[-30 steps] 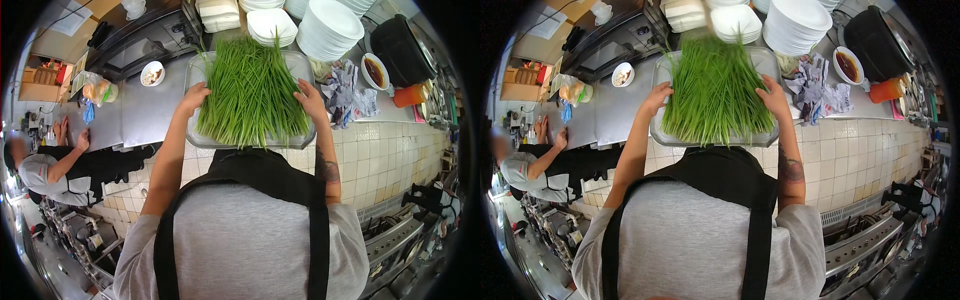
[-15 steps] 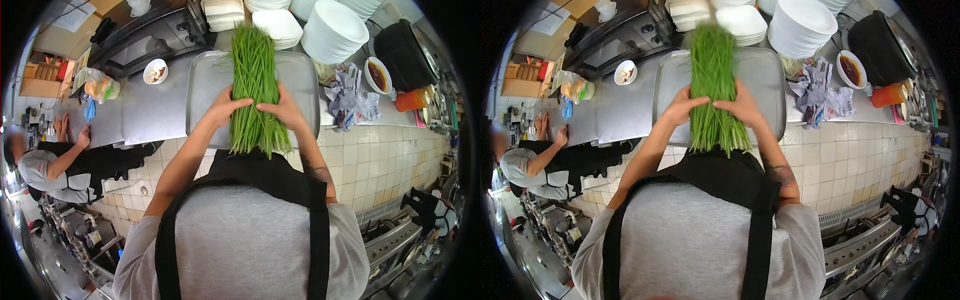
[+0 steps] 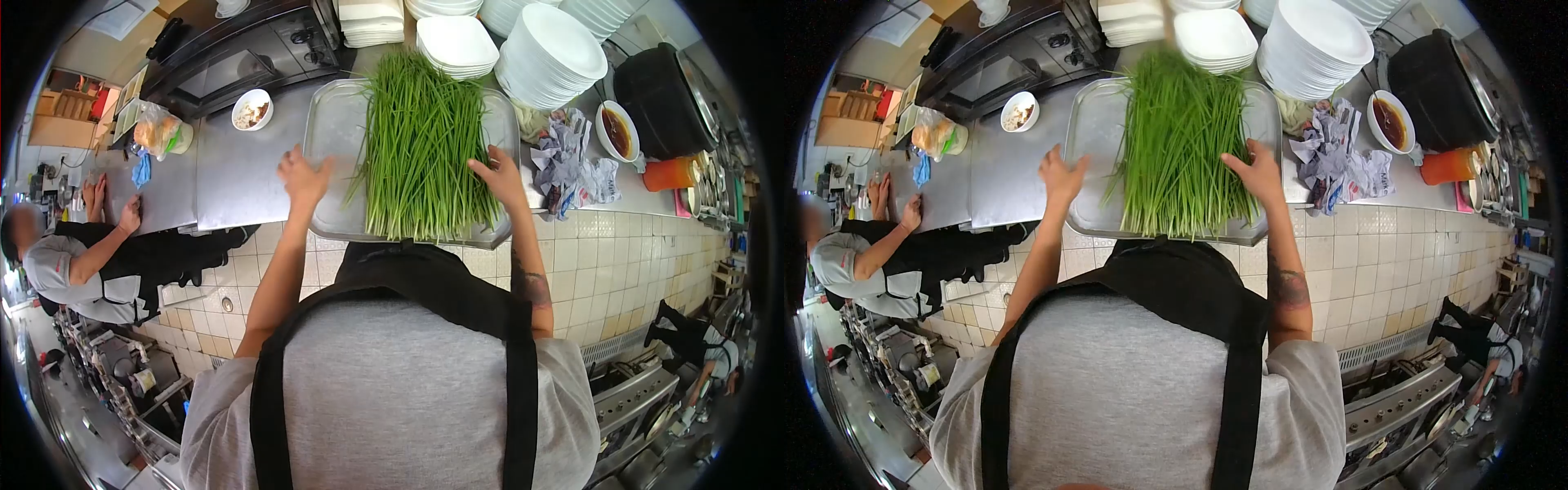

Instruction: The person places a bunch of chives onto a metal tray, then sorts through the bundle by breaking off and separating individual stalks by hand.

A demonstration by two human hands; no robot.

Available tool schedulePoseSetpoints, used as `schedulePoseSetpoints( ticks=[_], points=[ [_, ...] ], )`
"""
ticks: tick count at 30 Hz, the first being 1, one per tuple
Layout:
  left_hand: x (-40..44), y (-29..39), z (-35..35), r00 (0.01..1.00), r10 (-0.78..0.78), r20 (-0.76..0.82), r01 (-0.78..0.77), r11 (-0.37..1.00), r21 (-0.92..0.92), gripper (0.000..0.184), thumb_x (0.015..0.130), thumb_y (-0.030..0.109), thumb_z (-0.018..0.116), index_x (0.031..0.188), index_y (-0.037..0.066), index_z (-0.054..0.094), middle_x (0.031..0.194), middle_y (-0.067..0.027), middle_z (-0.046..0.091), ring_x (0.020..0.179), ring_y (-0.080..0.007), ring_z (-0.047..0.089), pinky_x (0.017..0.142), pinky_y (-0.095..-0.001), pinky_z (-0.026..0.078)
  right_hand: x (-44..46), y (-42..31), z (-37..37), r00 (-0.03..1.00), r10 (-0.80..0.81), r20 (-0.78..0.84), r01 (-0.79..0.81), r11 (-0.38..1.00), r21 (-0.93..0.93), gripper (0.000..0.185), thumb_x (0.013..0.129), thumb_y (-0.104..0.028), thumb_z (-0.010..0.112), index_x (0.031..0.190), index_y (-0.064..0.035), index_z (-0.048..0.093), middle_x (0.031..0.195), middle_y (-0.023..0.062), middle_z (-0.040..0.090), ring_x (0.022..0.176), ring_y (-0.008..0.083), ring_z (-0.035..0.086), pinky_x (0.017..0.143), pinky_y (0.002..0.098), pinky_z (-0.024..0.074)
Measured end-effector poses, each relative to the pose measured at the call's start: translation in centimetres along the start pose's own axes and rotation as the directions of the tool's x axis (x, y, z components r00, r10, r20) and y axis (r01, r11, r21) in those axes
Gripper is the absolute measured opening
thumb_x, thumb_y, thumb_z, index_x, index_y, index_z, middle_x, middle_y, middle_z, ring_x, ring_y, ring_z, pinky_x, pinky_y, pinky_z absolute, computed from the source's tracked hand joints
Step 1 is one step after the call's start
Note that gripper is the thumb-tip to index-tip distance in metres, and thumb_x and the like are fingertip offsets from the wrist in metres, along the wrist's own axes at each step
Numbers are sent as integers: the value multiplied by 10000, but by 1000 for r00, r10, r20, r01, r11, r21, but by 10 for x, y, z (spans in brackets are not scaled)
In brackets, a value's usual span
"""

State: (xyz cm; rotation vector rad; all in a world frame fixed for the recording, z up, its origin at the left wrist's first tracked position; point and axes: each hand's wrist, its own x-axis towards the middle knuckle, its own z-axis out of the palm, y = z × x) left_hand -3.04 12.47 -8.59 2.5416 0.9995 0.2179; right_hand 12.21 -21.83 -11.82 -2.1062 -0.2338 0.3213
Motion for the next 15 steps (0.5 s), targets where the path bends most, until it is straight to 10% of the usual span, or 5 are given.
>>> schedulePoseSetpoints(
  ticks=[10, 15],
  points=[
    [17, -51, 25, 962, -224, 154, 271, 842, -466, 438, 857, 318, 525, 1167, 8, 540, 1034, -220, 611, 1000, -346, 577, 848, -384, 442, -32, -80, 136, 957, -280, 74, 277, 960, 51, 721, 662, -317, 763, 1211, 31, 451, 1124, 249, 512, 1074, 382, 466, 932, 411, 383],
    [20, -74, 24, 991, -101, 88, 122, 951, -283, 321, 840, 129, 533, 1153, 80, 583, 874, -146, 659, 790, -248, 635, 720, -333, 482, -47, -117, 191, 953, -234, 195, 210, 969, 133, 829, 679, -324, 745, 1301, 47, 342, 1272, 275, 415, 1205, 397, 388, 1002, 404, 342]
  ],
)
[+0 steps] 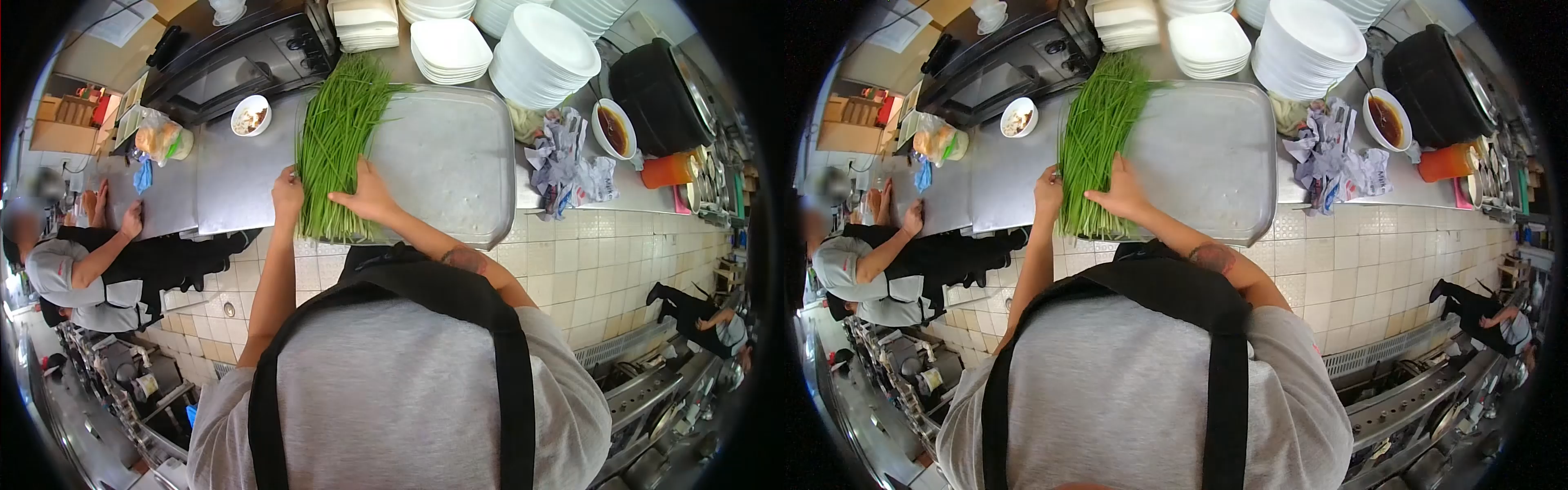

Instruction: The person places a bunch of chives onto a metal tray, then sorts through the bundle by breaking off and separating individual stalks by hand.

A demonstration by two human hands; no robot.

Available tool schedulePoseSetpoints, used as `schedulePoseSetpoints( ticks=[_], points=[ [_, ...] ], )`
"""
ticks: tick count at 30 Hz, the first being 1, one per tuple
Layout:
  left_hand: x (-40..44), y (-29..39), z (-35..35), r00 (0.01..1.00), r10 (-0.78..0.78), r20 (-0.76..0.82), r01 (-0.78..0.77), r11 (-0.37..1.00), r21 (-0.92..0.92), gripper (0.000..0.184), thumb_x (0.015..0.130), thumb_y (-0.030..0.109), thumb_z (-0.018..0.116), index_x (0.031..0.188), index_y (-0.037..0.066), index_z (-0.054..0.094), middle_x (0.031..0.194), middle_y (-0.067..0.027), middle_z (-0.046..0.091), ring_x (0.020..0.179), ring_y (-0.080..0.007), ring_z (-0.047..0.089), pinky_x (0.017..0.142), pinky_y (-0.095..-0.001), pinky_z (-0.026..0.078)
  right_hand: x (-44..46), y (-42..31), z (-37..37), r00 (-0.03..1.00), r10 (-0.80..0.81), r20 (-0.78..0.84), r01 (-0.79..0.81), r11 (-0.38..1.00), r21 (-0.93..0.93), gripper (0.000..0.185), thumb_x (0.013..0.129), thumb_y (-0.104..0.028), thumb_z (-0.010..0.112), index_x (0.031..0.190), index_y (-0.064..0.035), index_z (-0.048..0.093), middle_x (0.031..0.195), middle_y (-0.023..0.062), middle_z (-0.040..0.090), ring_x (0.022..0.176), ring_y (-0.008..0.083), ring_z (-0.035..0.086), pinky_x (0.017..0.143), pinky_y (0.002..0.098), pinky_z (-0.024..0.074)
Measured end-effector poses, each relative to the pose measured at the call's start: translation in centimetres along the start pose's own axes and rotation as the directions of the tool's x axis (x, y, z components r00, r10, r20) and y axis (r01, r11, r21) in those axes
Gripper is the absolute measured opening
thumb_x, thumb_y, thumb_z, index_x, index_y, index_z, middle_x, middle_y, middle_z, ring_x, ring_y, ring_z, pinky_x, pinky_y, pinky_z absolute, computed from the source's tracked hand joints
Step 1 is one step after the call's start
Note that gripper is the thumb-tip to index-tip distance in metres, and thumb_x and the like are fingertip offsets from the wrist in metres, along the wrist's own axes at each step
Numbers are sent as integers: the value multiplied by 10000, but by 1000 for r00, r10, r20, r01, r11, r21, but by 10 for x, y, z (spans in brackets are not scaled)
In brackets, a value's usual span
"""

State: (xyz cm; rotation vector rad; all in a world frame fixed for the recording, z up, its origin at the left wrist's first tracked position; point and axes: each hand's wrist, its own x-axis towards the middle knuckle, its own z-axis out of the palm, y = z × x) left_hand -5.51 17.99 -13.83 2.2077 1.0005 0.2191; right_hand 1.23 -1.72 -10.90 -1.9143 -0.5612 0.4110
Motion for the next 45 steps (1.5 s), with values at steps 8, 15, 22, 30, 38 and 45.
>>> schedulePoseSetpoints(
  ticks=[8, 15, 22, 30, 38, 45],
  points=[
    [-2, -27, -14, 989, 113, -91, -117, 993, -36, 290, 814, 149, 565, 1087, 67, 617, 841, -166, 656, 764, -292, 639, 708, -353, 493, -2, 11, -97, 933, -325, -154, 310, 944, -110, 686, 717, -287, 717, 1250, 33, 426, 1270, 251, 435, 1221, 384, 378, 1039, 420, 296],
    [-47, 26, 0, 895, 400, -195, -383, 916, 122, 575, 845, 392, 561, 1315, 91, 421, 1351, -259, 364, 1263, -436, 307, 1017, -523, 261, -44, 46, -286, 353, -538, -766, -282, 719, -635, 735, 672, -394, 758, 1262, -76, 457, 1308, 203, 411, 1185, 415, 382, 960, 509, 326],
    [-100, 88, 13, 888, 423, 177, -456, 771, 444, 850, 708, 485, 668, 1403, 189, 276, 1472, -234, 43, 1339, -455, 81, 953, -714, 130, -40, 177, -286, 641, 98, -761, -701, 479, -528, 1036, 615, -665, 648, 1436, -232, 187, 1431, 238, 218, 1268, 531, 183, 930, 727, 133],
    [-70, 59, -7, 850, 490, 193, -509, 859, 58, 690, 673, 228, 727, 1297, 150, 444, 1436, -212, 212, 1339, -381, 175, 1024, -594, 197, -61, 173, -312, 844, -92, -529, -227, 832, -507, 1082, 568, -446, 801, 1416, -123, 211, 1354, 364, 247, 1227, 573, 226, 1024, 585, 193],
    [-87, 64, -19, 885, 459, -77, -461, 887, -4, 482, 720, 166, 685, 1165, 67, 530, 1321, -221, 372, 1235, -460, 294, 1013, -504, 277, -61, 61, -213, 762, -191, -618, -120, 897, -426, 347, 729, -160, 687, 1034, -35, 580, 1003, 182, 599, 923, 289, 567, 798, 383, 432],
    [-105, 60, -3, 833, 533, -146, -504, 841, 196, 329, 770, 201, 654, 1040, 46, 549, 1297, -241, 385, 1235, -482, 282, 993, -558, 247, -31, 35, -88, 862, 188, 470, -96, 972, -212, 259, 802, -230, 622, 798, 27, 657, 612, 101, 630, 504, 139, 597, 511, 276, 477]
  ],
)
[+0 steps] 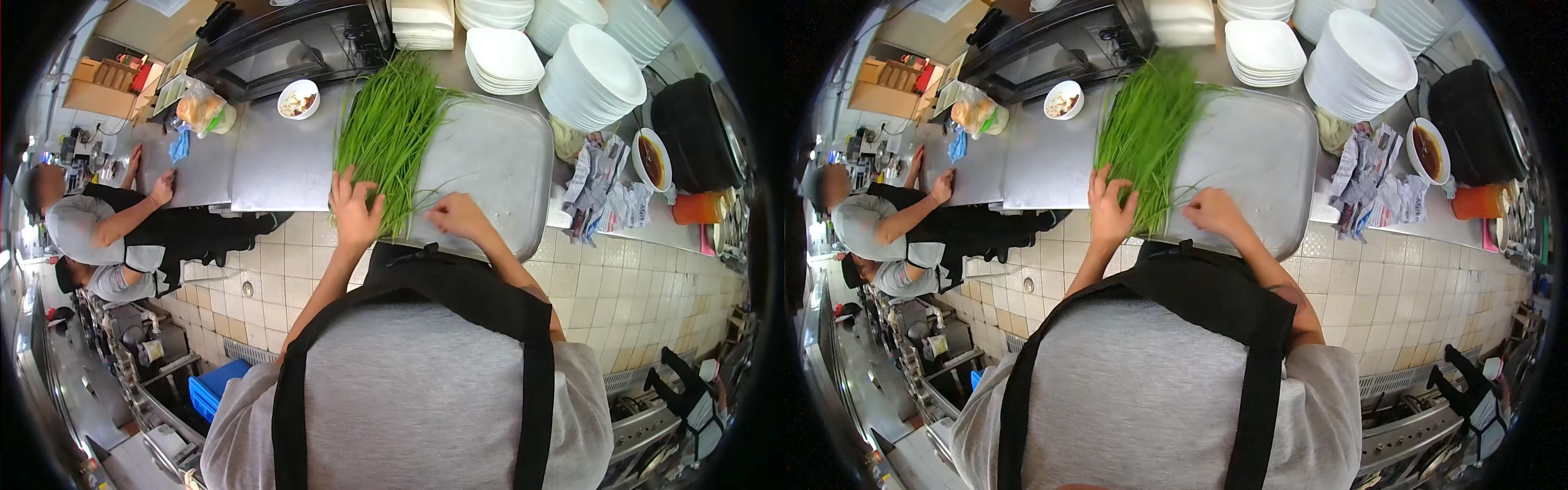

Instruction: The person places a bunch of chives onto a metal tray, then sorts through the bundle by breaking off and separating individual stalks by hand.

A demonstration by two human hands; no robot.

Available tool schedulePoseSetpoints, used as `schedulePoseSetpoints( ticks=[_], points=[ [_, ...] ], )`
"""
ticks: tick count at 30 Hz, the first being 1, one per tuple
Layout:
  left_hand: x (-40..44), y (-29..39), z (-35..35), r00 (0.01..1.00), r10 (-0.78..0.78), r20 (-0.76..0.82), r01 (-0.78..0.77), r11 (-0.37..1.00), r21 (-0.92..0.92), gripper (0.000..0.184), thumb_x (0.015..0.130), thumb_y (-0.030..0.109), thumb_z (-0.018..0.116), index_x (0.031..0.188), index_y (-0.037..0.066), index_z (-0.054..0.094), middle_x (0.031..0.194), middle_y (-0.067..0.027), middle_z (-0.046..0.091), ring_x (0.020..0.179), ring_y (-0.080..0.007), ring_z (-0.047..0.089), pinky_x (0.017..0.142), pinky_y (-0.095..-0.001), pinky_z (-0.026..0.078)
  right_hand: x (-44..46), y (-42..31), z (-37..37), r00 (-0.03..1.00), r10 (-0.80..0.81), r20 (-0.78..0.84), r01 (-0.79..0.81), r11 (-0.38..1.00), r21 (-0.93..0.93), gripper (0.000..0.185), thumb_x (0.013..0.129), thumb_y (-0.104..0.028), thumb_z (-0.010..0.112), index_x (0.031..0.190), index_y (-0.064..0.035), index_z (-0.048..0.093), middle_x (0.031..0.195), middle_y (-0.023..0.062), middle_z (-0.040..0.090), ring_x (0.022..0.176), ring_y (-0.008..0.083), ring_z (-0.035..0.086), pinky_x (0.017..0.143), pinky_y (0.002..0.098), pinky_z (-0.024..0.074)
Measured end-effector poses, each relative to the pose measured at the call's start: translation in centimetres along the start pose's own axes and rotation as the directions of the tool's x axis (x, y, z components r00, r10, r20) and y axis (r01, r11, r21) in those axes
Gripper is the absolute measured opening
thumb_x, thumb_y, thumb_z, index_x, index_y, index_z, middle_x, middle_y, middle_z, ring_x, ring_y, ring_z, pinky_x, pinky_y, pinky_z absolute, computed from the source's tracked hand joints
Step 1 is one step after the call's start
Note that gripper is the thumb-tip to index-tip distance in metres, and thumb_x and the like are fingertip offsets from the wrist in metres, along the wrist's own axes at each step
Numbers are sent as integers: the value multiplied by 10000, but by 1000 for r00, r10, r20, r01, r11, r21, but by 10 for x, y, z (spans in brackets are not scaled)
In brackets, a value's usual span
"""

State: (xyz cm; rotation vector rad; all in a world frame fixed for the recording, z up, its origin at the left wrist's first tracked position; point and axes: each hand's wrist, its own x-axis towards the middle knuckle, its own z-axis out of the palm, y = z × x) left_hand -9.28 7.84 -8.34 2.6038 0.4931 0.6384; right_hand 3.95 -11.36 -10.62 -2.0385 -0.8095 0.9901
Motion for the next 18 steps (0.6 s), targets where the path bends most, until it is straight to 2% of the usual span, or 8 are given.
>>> schedulePoseSetpoints(
  ticks=[1, 5, 7, 8, 9, 12, 13, 18],
  points=[
    [0, 2, -1, 998, -34, -49, 34, 999, 8, 335, 777, 203, 648, 1044, 31, 541, 1291, -247, 389, 1229, -483, 292, 993, -549, 252, 5, -8, 3, 993, 26, 116, -22, 999, -39, 286, 808, -256, 622, 806, 27, 659, 615, 104, 632, 504, 141, 601, 513, 272, 479],
    [13, -30, 0, 968, -222, -117, 195, 959, -207, 424, 818, 231, 604, 1124, -41, 495, 1312, -282, 366, 1235, -467, 312, 1001, -509, 271, 19, -20, 17, 994, 26, -104, -11, 990, 137, 437, 806, -366, 628, 935, 52, 623, 680, 129, 649, 585, 184, 630, 567, 292, 492],
    [24, -42, 7, 914, -392, 108, 404, 848, -344, 500, 837, 271, 576, 1185, -67, 454, 1336, -298, 334, 1242, -451, 319, 1004, -494, 278, 26, -29, 25, 923, -22, -384, 89, 983, 158, 521, 797, -418, 632, 998, 61, 592, 714, 141, 651, 631, 212, 636, 599, 308, 496],
    [27, -47, 10, 862, -454, 224, 507, 768, -391, 539, 847, 291, 562, 1216, -80, 434, 1348, -306, 318, 1245, -443, 322, 1005, -487, 281, 35, -32, 29, 928, 18, -372, 61, 978, 199, 566, 776, -444, 642, 1003, 71, 581, 742, 169, 645, 671, 257, 633, 628, 341, 492],
    [19, -54, 28, 925, -358, 126, 364, 931, -23, 689, 838, 370, 555, 1296, -96, 336, 1381, -310, 270, 1251, -426, 330, 1003, -479, 296, 49, -33, 34, 931, 55, -360, 35, 971, 237, 612, 754, -470, 652, 1008, 81, 569, 770, 197, 640, 711, 301, 630, 656, 374, 487],
    [11, -23, 46, 967, -241, 85, 218, 953, 211, 809, 783, 442, 599, 1293, -113, 303, 1361, -305, 302, 1225, -433, 357, 987, -466, 323, 73, -44, 57, 871, 88, -483, 0, 984, 180, 663, 736, -489, 661, 1026, 97, 553, 894, 249, 620, 839, 360, 612, 737, 405, 472],
    [17, -12, 43, 935, -343, 90, 330, 935, 132, 846, 759, 453, 621, 1292, -116, 293, 1354, -302, 309, 1222, -432, 360, 984, -464, 327, 79, -46, 64, 833, 79, -547, -7, 991, 133, 665, 737, -486, 661, 1032, 100, 551, 943, 261, 613, 883, 368, 605, 763, 405, 467],
    [58, -1, 26, 706, -662, 251, 691, 722, -37, 878, 664, 482, 704, 1217, -122, 386, 1263, -301, 404, 1193, -433, 377, 966, -467, 344, 93, -47, 66, 901, 163, -403, 150, 754, 640, 621, 790, -440, 624, 1131, 68, 514, 1068, 196, 583, 907, 264, 585, 787, 358, 468]
  ],
)
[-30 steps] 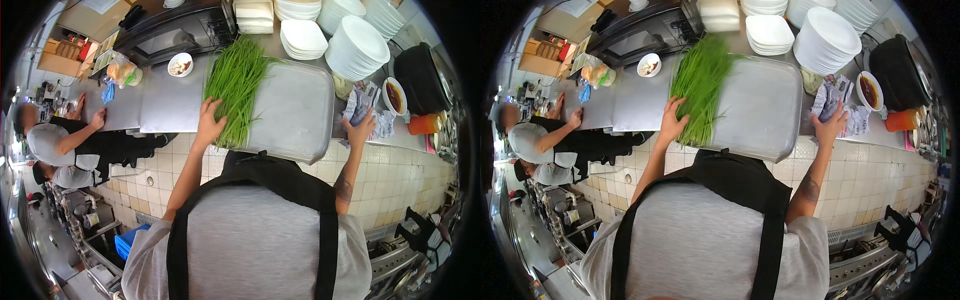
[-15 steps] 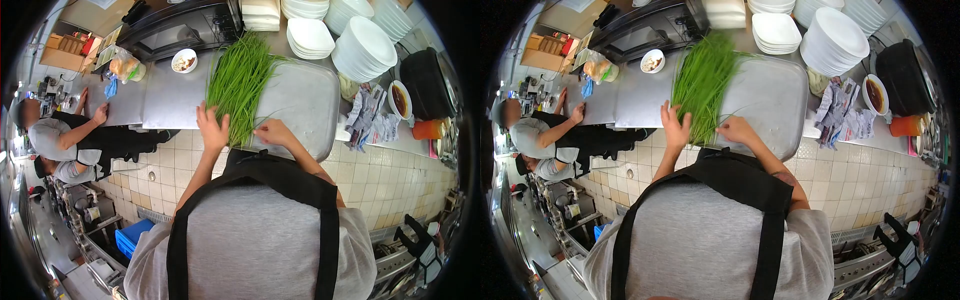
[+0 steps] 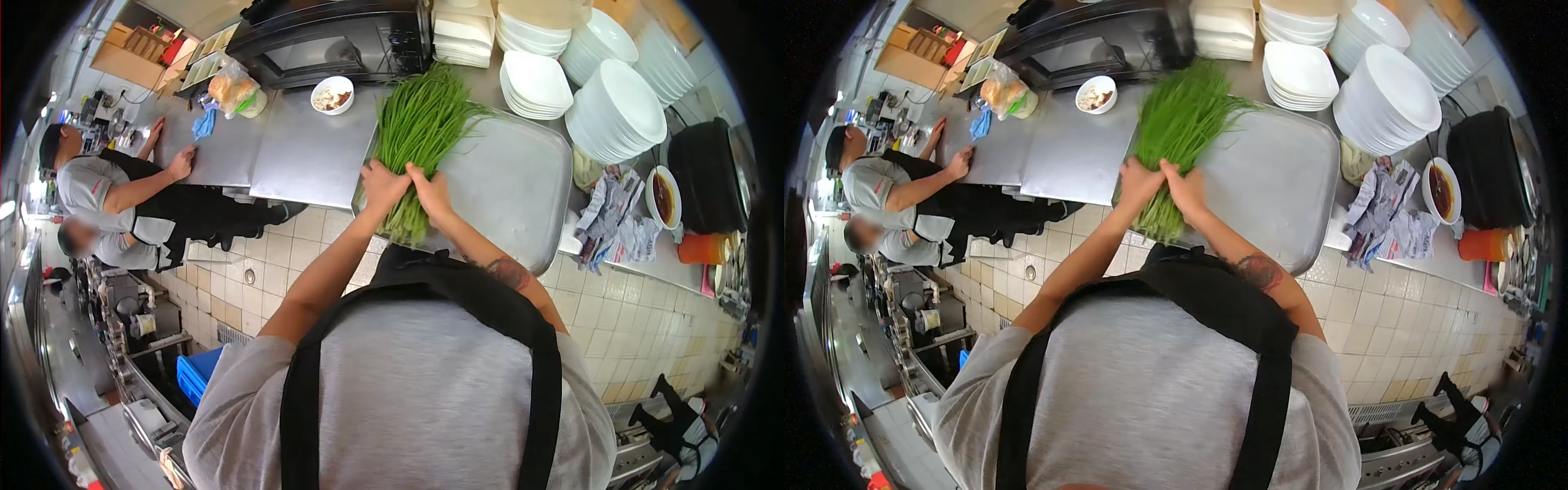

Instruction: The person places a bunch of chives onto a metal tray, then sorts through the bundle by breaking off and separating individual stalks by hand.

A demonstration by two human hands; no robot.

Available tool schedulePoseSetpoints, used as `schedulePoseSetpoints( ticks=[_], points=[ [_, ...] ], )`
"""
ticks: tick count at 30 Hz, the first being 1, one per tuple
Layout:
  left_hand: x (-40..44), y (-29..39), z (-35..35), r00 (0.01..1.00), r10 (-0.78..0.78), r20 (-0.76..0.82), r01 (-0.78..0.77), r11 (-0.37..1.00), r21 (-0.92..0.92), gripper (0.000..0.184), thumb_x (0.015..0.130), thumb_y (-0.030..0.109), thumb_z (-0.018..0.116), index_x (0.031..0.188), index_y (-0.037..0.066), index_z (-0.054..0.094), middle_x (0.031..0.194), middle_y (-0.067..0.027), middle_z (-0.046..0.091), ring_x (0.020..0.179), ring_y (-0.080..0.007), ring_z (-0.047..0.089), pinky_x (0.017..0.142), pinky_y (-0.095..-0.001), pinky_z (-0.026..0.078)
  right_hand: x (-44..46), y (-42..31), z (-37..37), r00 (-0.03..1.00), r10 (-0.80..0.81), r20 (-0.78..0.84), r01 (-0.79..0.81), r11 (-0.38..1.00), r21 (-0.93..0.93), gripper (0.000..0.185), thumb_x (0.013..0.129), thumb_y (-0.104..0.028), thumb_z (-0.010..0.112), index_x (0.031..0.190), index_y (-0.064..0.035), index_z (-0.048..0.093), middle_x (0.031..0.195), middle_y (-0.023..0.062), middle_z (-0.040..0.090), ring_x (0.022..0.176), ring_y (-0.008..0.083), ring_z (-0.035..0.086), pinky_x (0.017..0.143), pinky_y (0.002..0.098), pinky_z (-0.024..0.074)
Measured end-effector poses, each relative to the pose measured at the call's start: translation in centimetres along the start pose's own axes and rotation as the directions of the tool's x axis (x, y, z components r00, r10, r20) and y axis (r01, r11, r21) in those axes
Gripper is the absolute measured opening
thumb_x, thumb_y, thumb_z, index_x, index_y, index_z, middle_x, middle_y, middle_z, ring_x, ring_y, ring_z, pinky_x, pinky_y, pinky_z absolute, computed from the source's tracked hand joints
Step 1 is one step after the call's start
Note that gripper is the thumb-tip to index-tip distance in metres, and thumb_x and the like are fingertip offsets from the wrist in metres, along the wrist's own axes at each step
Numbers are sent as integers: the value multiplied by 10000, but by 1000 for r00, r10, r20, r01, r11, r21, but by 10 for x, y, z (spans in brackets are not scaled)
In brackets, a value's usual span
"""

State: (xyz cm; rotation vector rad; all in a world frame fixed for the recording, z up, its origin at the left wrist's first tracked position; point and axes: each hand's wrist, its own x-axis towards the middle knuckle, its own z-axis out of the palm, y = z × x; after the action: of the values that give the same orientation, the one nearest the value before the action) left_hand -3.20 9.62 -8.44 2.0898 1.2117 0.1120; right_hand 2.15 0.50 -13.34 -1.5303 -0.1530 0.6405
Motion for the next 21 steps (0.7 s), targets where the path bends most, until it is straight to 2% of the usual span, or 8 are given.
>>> schedulePoseSetpoints(
  ticks=[4, 8, 13, 16, 17, 18, 19, 21],
  points=[
    [7, 6, 18, 898, 81, 433, 209, 788, -580, 566, 664, 311, 754, 1041, -69, 569, 1048, -179, 594, 966, -248, 584, 789, -354, 488, 0, -25, -23, 945, 299, 132, -327, 863, 386, 648, 789, -437, 625, 1148, 89, 505, 1066, 180, 583, 929, 258, 577, 810, 354, 464],
    [-49, 56, 41, 866, 339, 369, 140, 544, -828, 575, 688, 189, 757, 1142, -53, 499, 1034, -131, 601, 899, -204, 606, 741, -312, 509, -22, -60, -99, 953, 298, 55, -301, 914, 272, 599, 852, -408, 574, 1161, 101, 507, 1097, 163, 577, 920, 221, 582, 784, 324, 473],
    [-105, 105, 56, 802, 578, 147, -362, 668, -651, 698, 696, 242, 759, 1222, -57, 411, 1124, -196, 541, 1056, -283, 534, 906, -354, 422, -67, -112, -175, 987, 147, -60, -140, 984, 113, 563, 859, -399, 566, 1132, 93, 536, 1071, 155, 602, 914, 196, 590, 794, 292, 464],
    [-88, 103, 93, 712, 638, 293, -398, 711, -580, 745, 732, 317, 723, 1264, -58, 361, 1187, -235, 494, 1109, -323, 499, 940, -364, 391, -65, -94, -205, 982, 89, -169, -108, 988, -110, 557, 857, -398, 567, 1141, 79, 535, 1063, 179, 603, 925, 220, 591, 814, 308, 455],
    [-80, 98, 101, 717, 478, 507, -244, 854, -460, 982, 739, 606, 570, 1316, -127, 264, 1303, -332, 358, 1248, -422, 336, 1034, -418, 294, -58, -80, -216, 984, 38, -175, -90, 950, -298, 559, 853, -397, 572, 1150, 74, 529, 1062, 194, 601, 933, 241, 591, 824, 320, 451],
    [-78, 96, 100, 758, 434, 488, -278, 890, -361, 960, 758, 605, 543, 1329, -111, 259, 1329, -331, 318, 1272, -431, 279, 1041, -455, 265, -55, -70, -225, 985, -11, -173, -73, 877, -476, 562, 848, -397, 576, 1159, 69, 524, 1061, 210, 599, 941, 262, 591, 834, 331, 447],
    [-76, 91, 95, 795, 394, 461, -305, 917, -257, 938, 776, 605, 516, 1342, -96, 253, 1356, -331, 278, 1297, -441, 222, 1048, -491, 236, -55, -65, -228, 960, -201, -194, -60, 531, -845, 587, 824, -388, 607, 1185, 62, 500, 1055, 251, 581, 961, 346, 575, 854, 383, 435],
    [-65, 75, 77, 865, 366, 345, -351, 930, -107, 869, 811, 577, 485, 1365, -51, 253, 1404, -322, 188, 1332, -454, 97, 1037, -586, 174, -56, -56, -236, 924, -336, -185, 28, 540, -841, 599, 807, -381, 627, 1182, 69, 500, 1056, 260, 571, 963, 383, 563, 861, 401, 429]
  ],
)
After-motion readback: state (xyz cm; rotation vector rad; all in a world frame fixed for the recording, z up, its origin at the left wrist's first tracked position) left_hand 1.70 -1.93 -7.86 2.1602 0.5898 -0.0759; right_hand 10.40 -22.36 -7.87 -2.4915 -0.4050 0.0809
